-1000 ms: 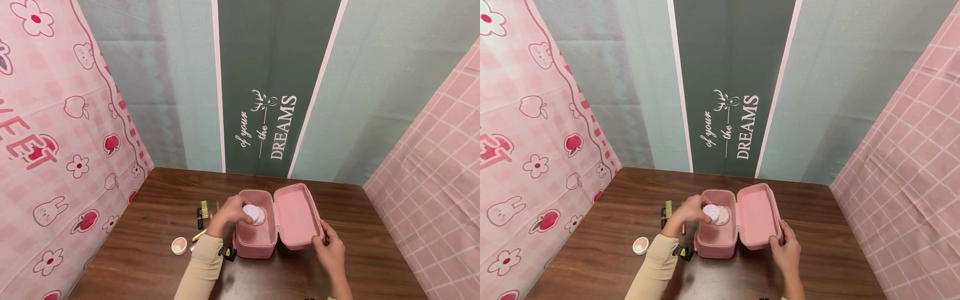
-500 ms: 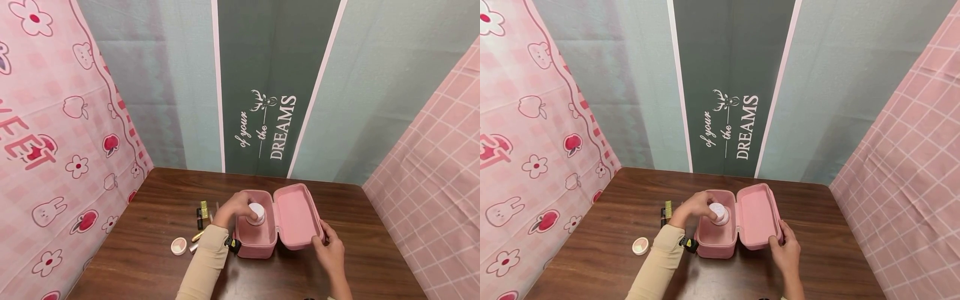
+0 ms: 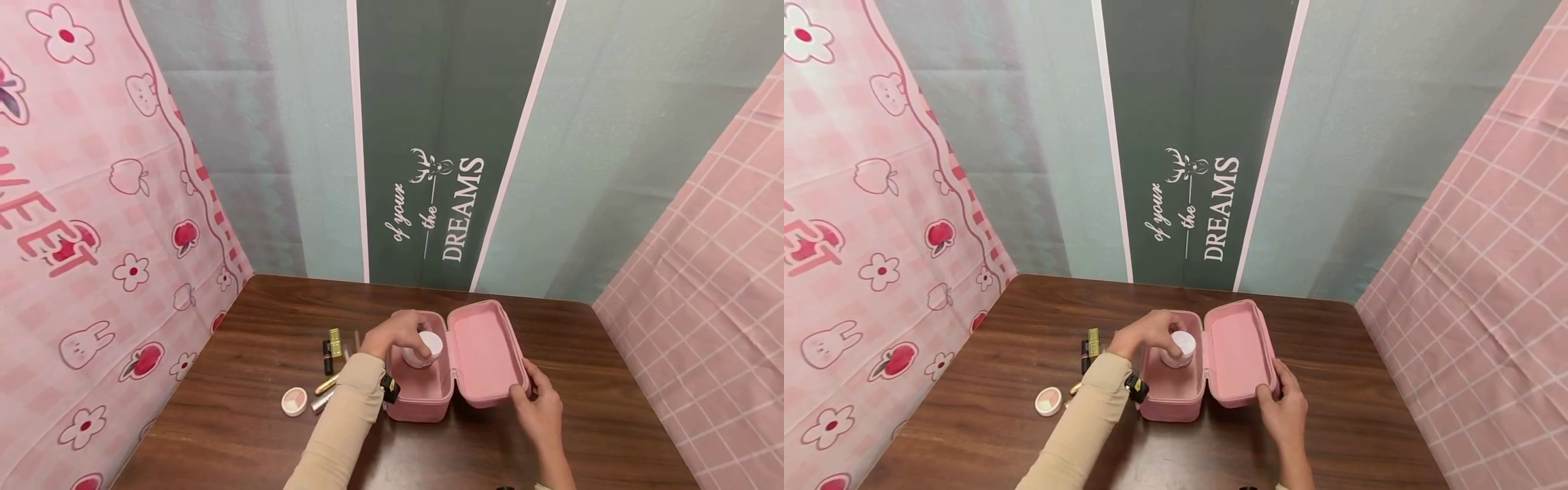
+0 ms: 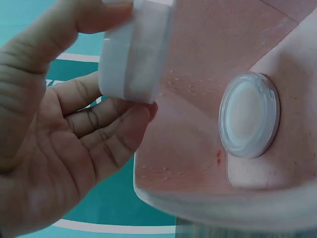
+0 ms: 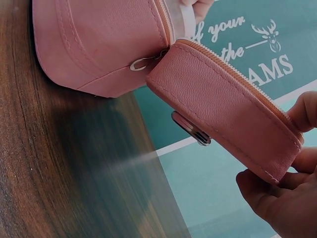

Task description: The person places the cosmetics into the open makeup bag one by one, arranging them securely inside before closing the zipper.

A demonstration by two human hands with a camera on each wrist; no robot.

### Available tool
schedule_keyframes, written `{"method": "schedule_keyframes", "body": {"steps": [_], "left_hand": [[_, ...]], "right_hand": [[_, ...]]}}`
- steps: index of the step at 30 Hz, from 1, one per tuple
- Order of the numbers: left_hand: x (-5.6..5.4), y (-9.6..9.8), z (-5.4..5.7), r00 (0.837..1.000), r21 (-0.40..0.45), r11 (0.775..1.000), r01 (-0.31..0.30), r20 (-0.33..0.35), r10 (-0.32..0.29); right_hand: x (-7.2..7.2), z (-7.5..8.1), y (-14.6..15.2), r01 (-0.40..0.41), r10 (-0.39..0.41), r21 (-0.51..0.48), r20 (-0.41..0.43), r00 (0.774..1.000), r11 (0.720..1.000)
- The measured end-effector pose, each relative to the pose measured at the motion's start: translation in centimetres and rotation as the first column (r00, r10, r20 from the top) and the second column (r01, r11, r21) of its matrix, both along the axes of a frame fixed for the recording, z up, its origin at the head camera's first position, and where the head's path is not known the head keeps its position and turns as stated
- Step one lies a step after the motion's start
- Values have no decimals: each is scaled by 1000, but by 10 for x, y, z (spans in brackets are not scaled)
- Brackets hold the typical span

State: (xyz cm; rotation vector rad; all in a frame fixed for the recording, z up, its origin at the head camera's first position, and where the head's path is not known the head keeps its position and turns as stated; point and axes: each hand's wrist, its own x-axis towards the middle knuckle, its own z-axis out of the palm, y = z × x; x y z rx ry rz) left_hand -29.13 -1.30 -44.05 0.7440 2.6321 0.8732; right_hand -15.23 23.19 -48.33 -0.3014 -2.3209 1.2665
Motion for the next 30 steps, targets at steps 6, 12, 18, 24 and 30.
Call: {"method": "schedule_keyframes", "body": {"steps": [6, 12, 18, 24, 30], "left_hand": [[-4, 8, 4, 1000, -100, 995, -9, 16, 11], [-9, 13, 0, 997, -169, 985, -18, 70, 30], [-7, 18, -7, 964, -167, 986, -25, 256, 68], [-5, 23, -14, 957, -159, 987, -22, 282, 67], [-1, 24, -17, 903, -108, 994, -19, 424, 63]], "right_hand": [[0, 2, -1, 1, -1, 2, 21, 1000, 1000], [0, 2, 0, -2, 2, 5, 15, 1000, 1000], [0, 2, 0, 7, -7, 19, 1, 1000, 1000], [0, 1, -1, 3, -2, 15, -18, 1000, 1000], [1, 1, -1, 0, 0, 7, -9, 1000, 1000]]}}
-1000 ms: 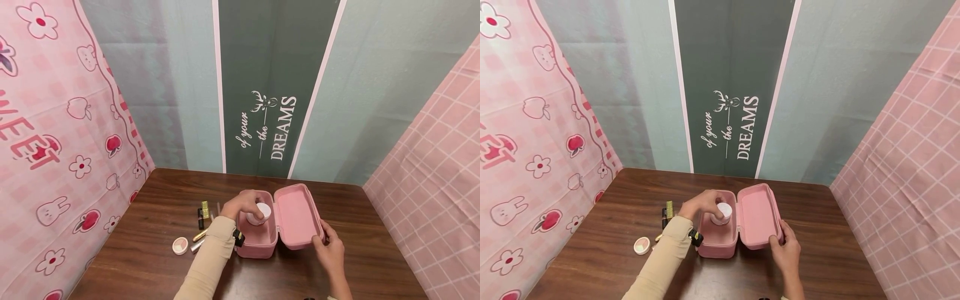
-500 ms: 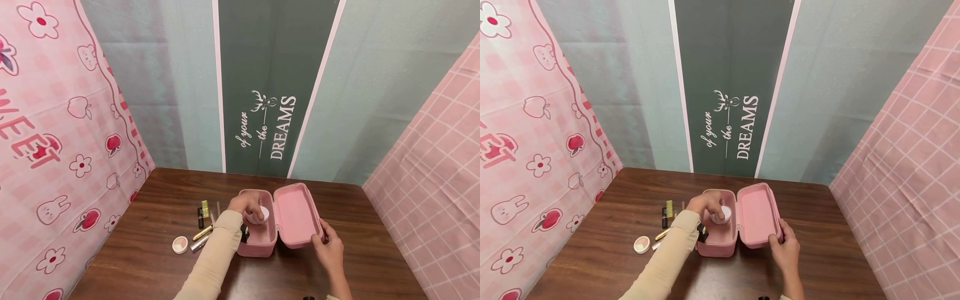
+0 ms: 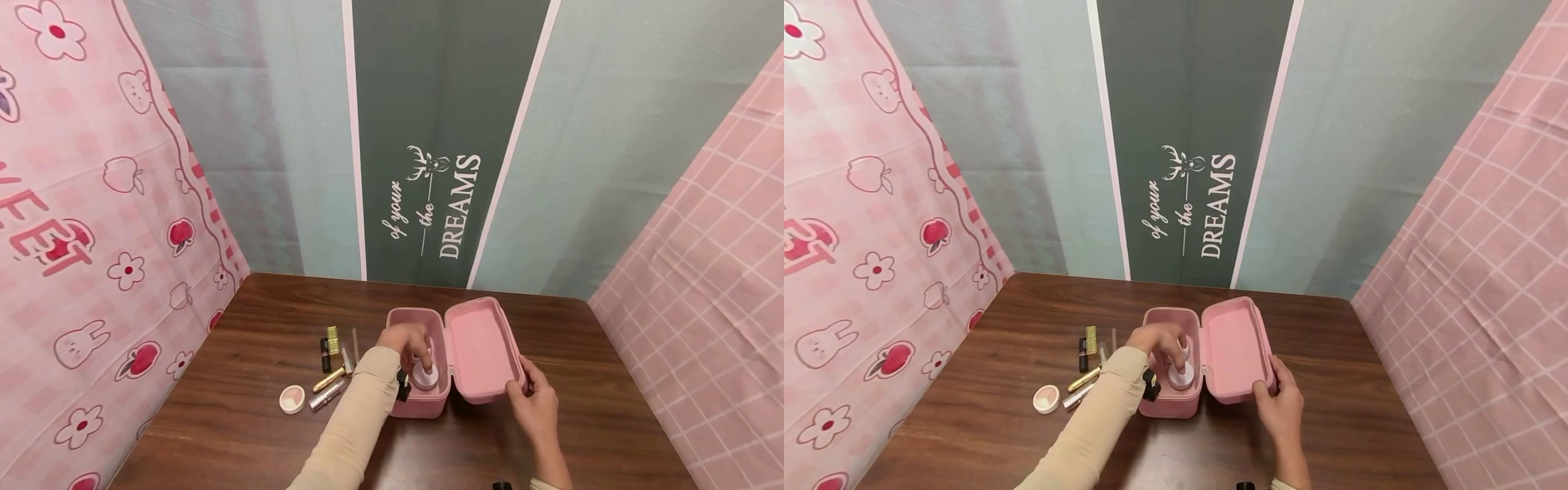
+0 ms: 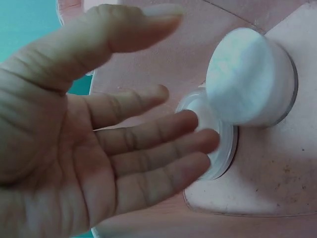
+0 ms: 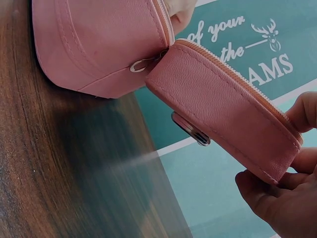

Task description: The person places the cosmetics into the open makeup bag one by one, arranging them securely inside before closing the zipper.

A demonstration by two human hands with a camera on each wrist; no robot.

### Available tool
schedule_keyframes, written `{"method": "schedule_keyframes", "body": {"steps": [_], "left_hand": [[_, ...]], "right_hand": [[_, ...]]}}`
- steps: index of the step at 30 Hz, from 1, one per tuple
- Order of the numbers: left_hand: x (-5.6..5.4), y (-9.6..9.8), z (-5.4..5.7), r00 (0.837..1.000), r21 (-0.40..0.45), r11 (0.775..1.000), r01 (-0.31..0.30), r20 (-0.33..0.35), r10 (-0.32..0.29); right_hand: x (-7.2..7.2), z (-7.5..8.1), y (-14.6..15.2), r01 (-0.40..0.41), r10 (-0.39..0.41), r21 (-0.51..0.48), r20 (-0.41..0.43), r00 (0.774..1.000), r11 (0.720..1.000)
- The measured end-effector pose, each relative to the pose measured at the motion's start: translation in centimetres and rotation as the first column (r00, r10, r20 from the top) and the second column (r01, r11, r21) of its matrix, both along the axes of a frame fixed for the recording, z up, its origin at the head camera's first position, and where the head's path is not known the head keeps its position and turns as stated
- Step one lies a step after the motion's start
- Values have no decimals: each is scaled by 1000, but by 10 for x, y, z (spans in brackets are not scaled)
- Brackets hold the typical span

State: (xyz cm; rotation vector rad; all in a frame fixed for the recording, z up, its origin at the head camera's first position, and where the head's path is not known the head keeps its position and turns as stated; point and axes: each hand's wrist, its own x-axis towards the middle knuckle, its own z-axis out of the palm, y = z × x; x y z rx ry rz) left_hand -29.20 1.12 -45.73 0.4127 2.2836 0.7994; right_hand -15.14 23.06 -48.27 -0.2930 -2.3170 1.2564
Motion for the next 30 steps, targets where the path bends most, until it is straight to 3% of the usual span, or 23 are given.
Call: {"method": "schedule_keyframes", "body": {"steps": [2, 8, 11, 14, 21, 30], "left_hand": [[1, -1, -1, 999, 15, 1000, -15, 46, 14], [1, -1, 1, 999, 14, 1000, -16, 50, 15], [3, -2, 2, 1000, 17, 1000, -22, -19, 22], [9, -4, 4, 989, -9, 1000, -7, -147, 5], [23, -11, 10, 922, -30, 999, 21, -385, -31], [45, -28, 17, 827, -87, 996, 7, -560, -55]], "right_hand": [[0, 0, 0, 2, -2, -1, 10, 1000, 1000], [1, 2, 1, 2, -2, -6, 30, 1000, 1000], [1, 2, 0, -4, 4, -7, 33, 999, 1000], [2, 1, 0, -3, 4, -14, 39, 999, 1000], [4, 0, 0, 3, -2, -16, 36, 999, 1000], [2, 1, -1, -2, 2, -11, 10, 1000, 1000]]}}
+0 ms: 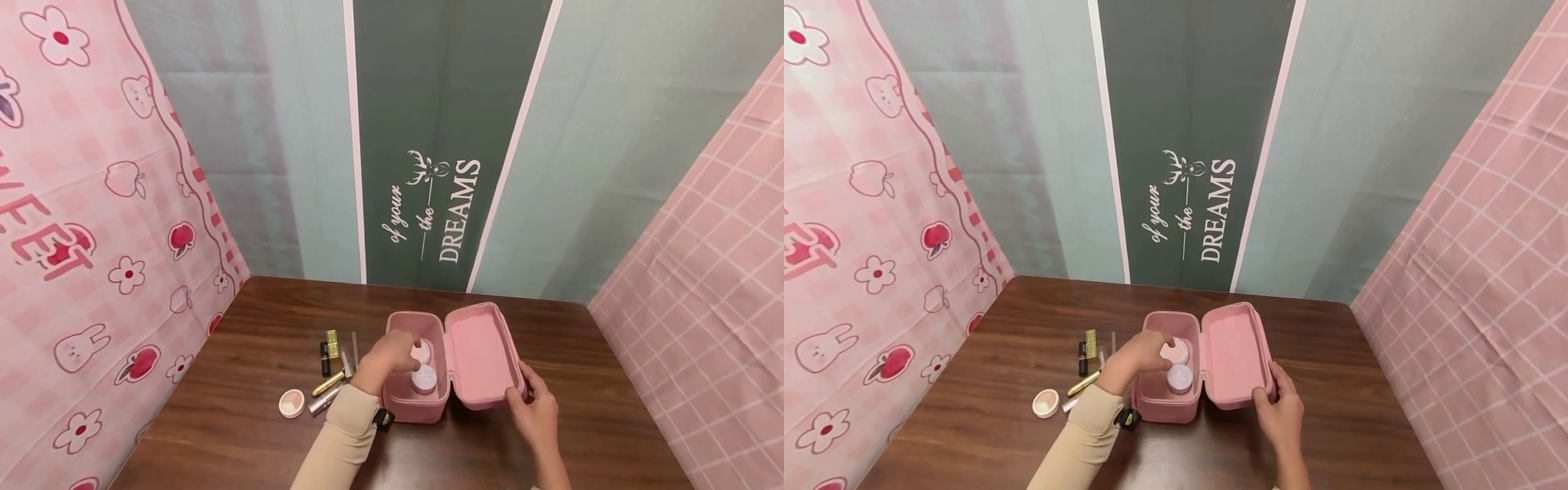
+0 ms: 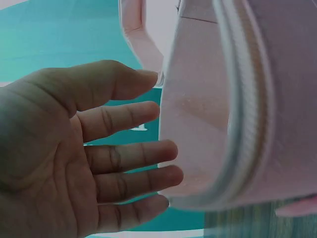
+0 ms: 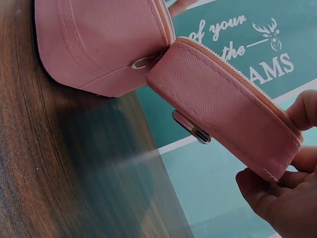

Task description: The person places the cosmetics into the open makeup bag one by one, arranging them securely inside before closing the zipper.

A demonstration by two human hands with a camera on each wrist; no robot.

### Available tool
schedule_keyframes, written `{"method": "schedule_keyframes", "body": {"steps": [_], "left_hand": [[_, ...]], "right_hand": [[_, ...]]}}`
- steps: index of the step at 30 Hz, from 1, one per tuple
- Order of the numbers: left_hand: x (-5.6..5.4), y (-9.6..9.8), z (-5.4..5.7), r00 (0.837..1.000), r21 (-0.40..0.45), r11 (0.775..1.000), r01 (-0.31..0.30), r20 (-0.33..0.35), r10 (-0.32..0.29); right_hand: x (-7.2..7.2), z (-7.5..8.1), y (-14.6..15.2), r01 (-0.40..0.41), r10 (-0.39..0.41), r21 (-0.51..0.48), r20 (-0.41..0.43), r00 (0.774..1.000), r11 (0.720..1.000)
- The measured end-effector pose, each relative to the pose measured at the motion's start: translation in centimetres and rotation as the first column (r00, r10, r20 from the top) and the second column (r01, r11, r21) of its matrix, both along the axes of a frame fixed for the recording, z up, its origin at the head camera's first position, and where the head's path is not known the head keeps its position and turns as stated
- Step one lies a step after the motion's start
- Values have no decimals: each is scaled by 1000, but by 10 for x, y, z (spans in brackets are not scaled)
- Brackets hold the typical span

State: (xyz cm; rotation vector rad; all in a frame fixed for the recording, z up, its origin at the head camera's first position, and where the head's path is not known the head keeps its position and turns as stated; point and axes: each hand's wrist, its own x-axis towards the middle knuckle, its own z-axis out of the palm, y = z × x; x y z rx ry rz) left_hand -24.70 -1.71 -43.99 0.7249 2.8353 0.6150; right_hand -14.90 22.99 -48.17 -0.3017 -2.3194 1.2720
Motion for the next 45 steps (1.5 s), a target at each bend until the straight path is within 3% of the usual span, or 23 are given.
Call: {"method": "schedule_keyframes", "body": {"steps": [11, 26, 38, 45], "left_hand": [[26, -17, 3, 985, 39, 997, -70, -158, 76], [46, -30, -5, 955, 64, 993, -96, -276, 110], [62, -48, -12, 954, 81, 988, -131, -261, 148], [70, -62, -19, 933, 126, 982, -139, -315, 173]], "right_hand": [[1, -1, 1, -8, 7, -12, -5, 1000, 1000], [2, -2, -1, -15, 15, -44, -5, 1000, 999], [1, -5, 1, 3, -3, -10, -9, 1000, 1000], [1, -6, 1, -2, 2, -13, -29, 1000, 1000]]}}
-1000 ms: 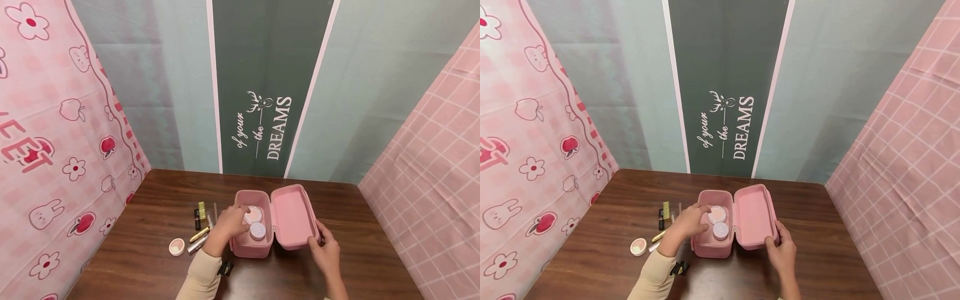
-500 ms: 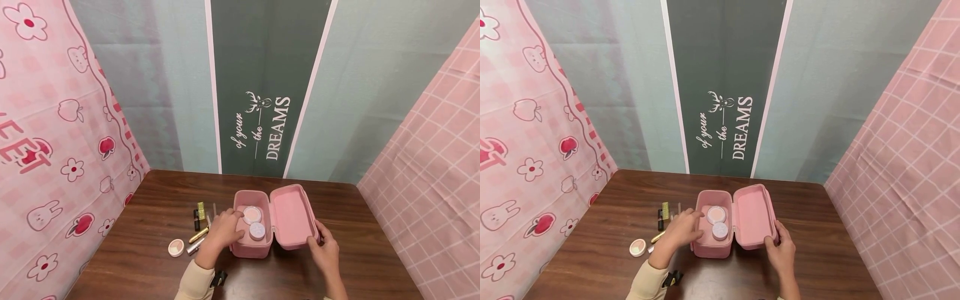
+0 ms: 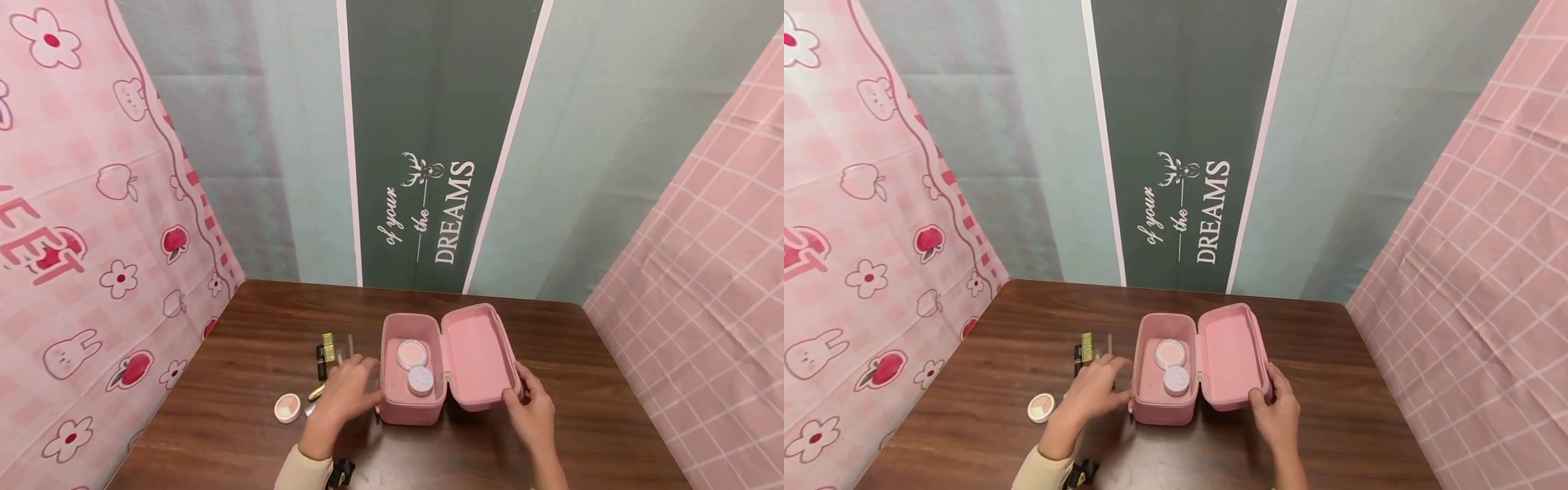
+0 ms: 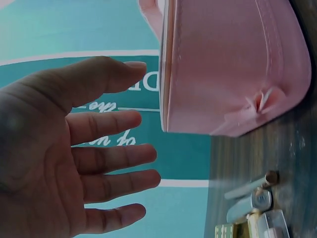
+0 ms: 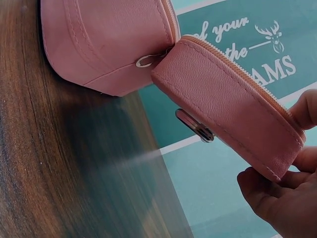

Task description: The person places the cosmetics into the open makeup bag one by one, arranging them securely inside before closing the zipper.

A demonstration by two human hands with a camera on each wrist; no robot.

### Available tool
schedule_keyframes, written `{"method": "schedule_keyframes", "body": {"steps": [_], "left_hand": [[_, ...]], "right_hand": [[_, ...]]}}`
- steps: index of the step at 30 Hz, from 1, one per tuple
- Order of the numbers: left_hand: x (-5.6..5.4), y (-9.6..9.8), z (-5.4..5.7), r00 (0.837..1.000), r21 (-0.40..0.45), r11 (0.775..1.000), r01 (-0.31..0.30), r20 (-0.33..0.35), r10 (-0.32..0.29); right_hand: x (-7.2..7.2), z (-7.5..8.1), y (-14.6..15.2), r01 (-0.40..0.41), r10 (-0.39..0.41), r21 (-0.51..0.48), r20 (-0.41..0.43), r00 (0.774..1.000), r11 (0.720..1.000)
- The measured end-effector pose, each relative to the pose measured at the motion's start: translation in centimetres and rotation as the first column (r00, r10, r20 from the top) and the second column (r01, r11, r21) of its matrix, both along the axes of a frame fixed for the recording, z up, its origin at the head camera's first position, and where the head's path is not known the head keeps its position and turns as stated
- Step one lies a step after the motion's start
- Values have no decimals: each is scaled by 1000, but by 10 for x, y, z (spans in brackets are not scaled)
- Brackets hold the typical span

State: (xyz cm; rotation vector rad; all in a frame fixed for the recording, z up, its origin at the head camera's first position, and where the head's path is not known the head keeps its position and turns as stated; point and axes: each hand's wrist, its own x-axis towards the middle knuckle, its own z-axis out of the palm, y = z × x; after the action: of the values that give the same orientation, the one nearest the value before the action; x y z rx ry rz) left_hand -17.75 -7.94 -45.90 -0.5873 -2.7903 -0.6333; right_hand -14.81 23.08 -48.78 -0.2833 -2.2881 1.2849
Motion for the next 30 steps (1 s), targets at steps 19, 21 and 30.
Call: {"method": "schedule_keyframes", "body": {"steps": [19, 21, 30], "left_hand": [[5, -36, -12, 993, -9, 994, -104, 54, 105], [7, -39, -14, 991, 3, 994, -112, 68, 111], [10, -55, -25, 988, 51, 989, -141, 67, 138]], "right_hand": [[2, 0, 0, 8, -8, -5, 18, 1000, 1000], [2, 1, 0, 6, -5, -5, 18, 1000, 1000], [2, 0, 0, -7, 7, -7, 30, 1000, 1000]]}}
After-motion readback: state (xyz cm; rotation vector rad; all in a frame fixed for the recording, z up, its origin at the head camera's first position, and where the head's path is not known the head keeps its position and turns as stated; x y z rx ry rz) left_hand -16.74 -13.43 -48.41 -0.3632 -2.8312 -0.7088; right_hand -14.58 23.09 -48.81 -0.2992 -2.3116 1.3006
